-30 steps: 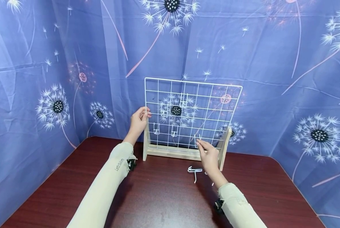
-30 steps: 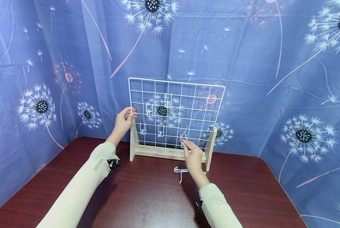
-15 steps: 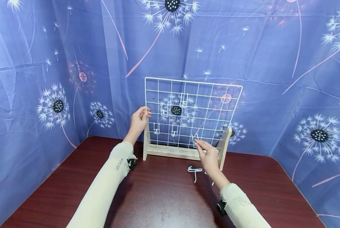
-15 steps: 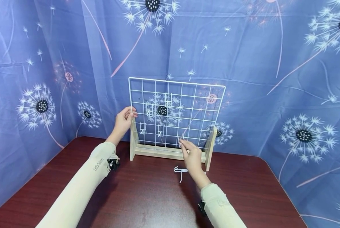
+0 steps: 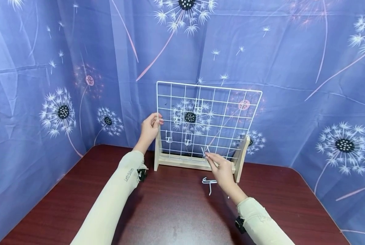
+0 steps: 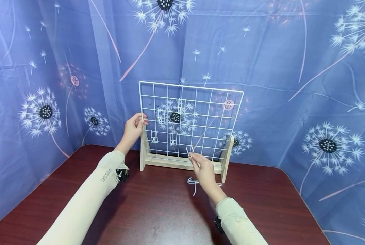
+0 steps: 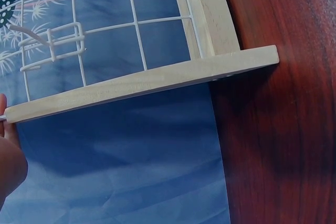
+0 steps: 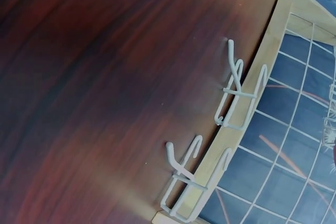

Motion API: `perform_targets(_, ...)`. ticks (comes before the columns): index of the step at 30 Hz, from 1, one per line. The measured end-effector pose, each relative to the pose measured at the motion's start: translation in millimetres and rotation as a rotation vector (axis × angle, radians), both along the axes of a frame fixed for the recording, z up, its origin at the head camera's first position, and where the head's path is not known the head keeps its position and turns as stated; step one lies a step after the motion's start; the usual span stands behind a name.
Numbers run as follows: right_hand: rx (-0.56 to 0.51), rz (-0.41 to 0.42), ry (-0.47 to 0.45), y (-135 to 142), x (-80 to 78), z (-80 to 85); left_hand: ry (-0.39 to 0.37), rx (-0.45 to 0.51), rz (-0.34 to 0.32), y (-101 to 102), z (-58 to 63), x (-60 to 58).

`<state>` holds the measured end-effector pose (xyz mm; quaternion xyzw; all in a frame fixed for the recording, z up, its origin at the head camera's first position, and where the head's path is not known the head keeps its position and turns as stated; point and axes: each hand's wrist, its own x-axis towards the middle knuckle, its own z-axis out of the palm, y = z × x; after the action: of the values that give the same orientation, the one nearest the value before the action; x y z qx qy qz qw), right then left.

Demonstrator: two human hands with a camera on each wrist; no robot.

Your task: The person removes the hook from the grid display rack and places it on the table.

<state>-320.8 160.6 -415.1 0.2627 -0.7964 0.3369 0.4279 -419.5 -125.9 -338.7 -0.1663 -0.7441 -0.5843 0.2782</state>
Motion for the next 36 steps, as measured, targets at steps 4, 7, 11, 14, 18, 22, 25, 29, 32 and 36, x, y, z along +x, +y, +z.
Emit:
perform_targets(4, 0.026, 0.041, 0.009, -2, 1.5, 0.0, -0.015, 0.002, -0.007, 0, 1.6, 1.4)
perform_targets(7, 0.045, 0.072, 0.028, -3, 1.2, -0.9, -0.014, 0.005, -0.014, 0, 2.0, 1.6)
perform_targets(11, 0.089, 0.104, 0.062, -4, -1.4, -3.6, -0.009, 0.018, -0.029, 0, 1.0, 0.3)
perform_targets(14, 0.124, 0.129, 0.077, -5, -2.7, -4.5, 0.006, 0.031, -0.045, -1, -0.5, -1.3)
perform_targets(18, 0.155, 0.156, 0.086, -7, -1.4, -3.5, 0.014, 0.034, -0.052, 2, 8.5, 12.6)
perform_targets(22, 0.188, 0.165, 0.087, -7, 0.4, -3.7, 0.002, 0.009, -0.041, 6, 20.8, 31.3)
perform_targets(25, 0.217, 0.169, 0.082, -8, 1.5, -5.3, -0.006, 0.011, -0.045, 5, 14.1, 21.3)
perform_targets(29, 0.260, 0.185, 0.101, -9, 3.8, -6.0, -0.007, 0.022, -0.044, 1, 2.7, 3.1)
perform_targets(32, 0.301, 0.189, 0.131, -9, 4.6, -6.2, -0.002, 0.030, -0.040, 0, 0.1, -1.4)
perform_targets(36, 0.347, 0.179, 0.165, -10, 4.5, -7.5, 0.001, 0.029, -0.036, -1, -0.9, -1.4)
